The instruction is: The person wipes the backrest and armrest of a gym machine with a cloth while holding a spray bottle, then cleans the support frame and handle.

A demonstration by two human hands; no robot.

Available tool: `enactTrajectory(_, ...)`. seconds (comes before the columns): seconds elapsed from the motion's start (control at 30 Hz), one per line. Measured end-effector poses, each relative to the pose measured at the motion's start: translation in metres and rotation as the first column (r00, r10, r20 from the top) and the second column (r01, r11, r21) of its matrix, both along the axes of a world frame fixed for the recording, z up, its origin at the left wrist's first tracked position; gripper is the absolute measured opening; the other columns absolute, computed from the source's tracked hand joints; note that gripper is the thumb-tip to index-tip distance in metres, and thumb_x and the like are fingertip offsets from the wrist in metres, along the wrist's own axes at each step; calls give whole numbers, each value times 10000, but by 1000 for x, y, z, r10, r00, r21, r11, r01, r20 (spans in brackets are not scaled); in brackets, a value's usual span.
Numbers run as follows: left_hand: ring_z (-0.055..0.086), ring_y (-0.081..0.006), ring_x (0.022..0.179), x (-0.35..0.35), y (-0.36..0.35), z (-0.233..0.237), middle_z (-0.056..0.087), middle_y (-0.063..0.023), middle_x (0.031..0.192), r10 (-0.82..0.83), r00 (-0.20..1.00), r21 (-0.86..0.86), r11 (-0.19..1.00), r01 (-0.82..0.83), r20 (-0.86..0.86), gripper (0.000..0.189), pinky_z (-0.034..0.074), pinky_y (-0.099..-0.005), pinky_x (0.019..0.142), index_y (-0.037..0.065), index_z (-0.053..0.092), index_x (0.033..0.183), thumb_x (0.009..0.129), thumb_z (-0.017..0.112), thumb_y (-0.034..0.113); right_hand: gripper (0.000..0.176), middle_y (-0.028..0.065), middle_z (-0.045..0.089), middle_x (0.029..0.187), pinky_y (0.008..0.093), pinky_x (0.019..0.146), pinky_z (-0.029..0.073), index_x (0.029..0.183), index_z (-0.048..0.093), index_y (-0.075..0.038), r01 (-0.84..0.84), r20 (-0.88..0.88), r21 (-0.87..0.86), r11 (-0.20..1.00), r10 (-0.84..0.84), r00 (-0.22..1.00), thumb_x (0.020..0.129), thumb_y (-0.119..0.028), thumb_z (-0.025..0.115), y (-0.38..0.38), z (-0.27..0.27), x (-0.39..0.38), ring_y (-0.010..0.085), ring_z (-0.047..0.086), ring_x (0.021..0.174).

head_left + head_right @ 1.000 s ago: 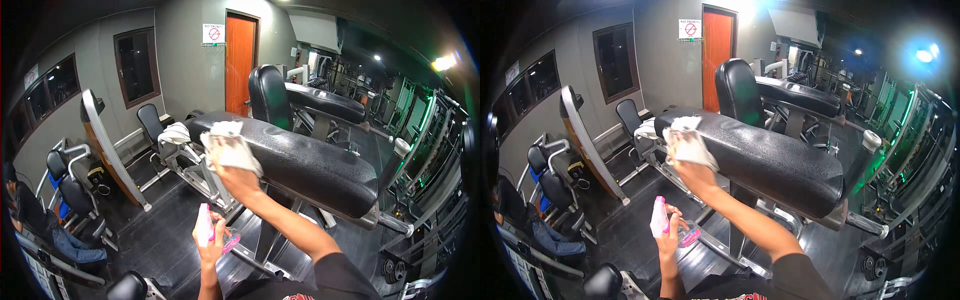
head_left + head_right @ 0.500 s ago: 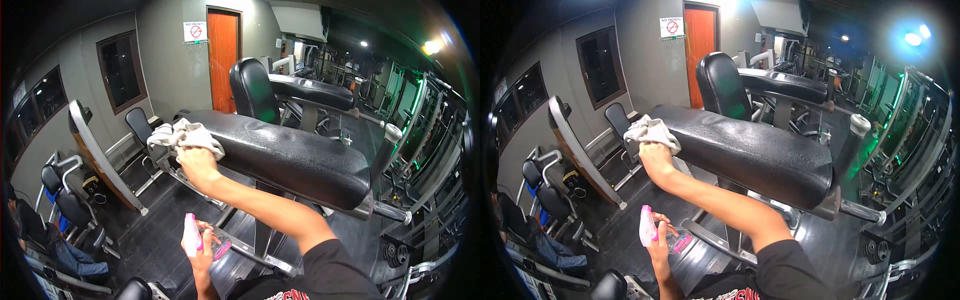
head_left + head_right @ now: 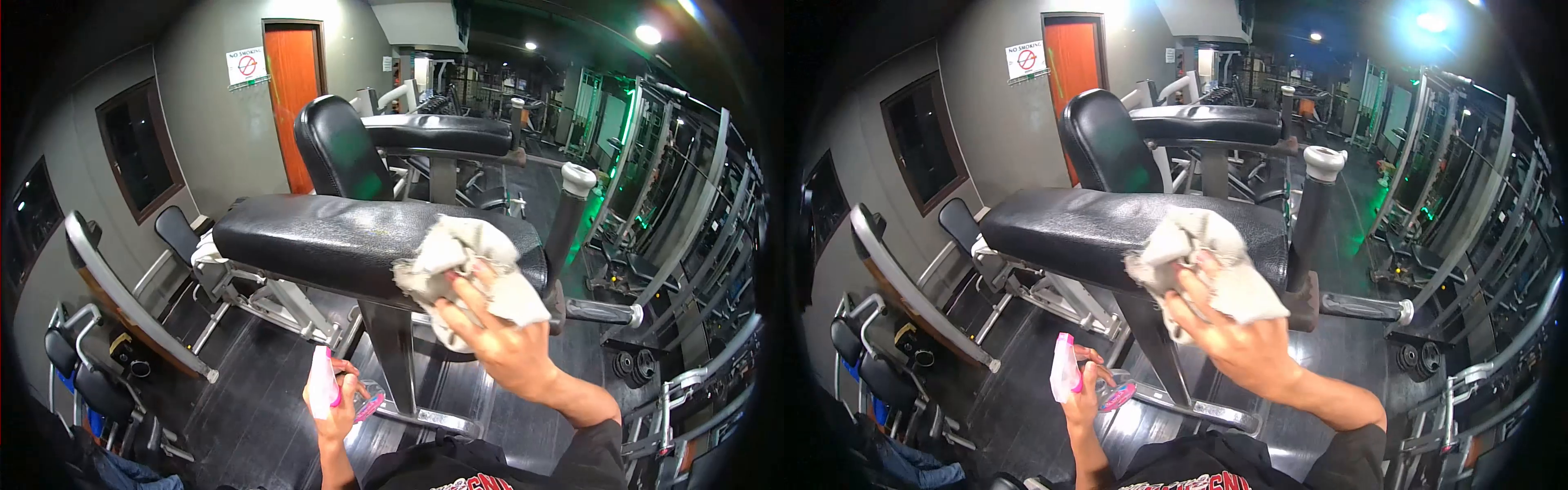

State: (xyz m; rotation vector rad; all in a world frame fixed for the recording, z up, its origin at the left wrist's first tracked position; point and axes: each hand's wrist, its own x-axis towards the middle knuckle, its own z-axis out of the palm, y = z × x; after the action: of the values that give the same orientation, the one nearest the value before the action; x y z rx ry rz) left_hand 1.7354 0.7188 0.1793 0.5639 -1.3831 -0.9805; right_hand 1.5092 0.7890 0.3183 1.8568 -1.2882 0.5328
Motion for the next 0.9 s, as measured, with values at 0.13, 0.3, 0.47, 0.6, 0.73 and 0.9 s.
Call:
enactTrajectory(0.13,632,-170,558,-6,1,-1,606,-147,805,-48,997,62,997,52,-57,186,504,-279,512,-64,495,1018,841,550,-63,295,51,631,1174,413,905,449,1012,682,-172,148,120,-104,983,-135,983,733,-122,601,22,-6,-16,315,536,1188)
enactTrajectory(0.3,632,-178,559,4,-3,-8,609,-148,773,20,1000,3,1000,-20,-18,176,508,-283,528,-66,498,1013,844,545,-60,229,110,621,1203,456,1012,380,1025,662,-192,101,370,-346,933,37,928,797,-201,678,12,-70,-26,402,482,1228)
enactTrajectory(0.47,630,-185,563,18,-2,-6,604,-148,757,81,992,63,995,-76,-95,176,510,-286,539,-66,483,1028,874,547,-10,335,191,594,1225,564,1131,148,1001,582,-160,39,261,-464,885,94,961,727,-182,774,-29,-113,2,421,388,1305)
enactTrajectory(0.6,616,-186,562,36,-1,-20,585,-143,770,167,979,3,986,-167,-114,257,511,-294,526,-58,448,1071,931,554,130,362,123,579,1275,520,1140,119,1049,591,-261,-272,68,-412,869,327,943,737,-242,773,-87,-114,43,331,268,1389)
enactTrajectory(0.73,607,-178,578,52,9,-20,577,-142,803,235,967,21,972,-234,-94,236,515,-299,524,-46,461,1062,930,550,127,289,15,634,1202,450,1090,266,1144,601,-254,-449,119,-200,871,477,871,882,-253,481,-159,-92,115,238,468,1271)
enactTrajectory(0.9,603,-184,583,55,20,-16,568,-140,836,273,952,81,961,-264,-140,193,519,-296,504,-32,473,1064,907,541,57,359,150,636,1141,277,906,458,1128,588,-32,-307,-184,-174,936,275,944,822,-209,526,-224,-95,178,213,594,1072)
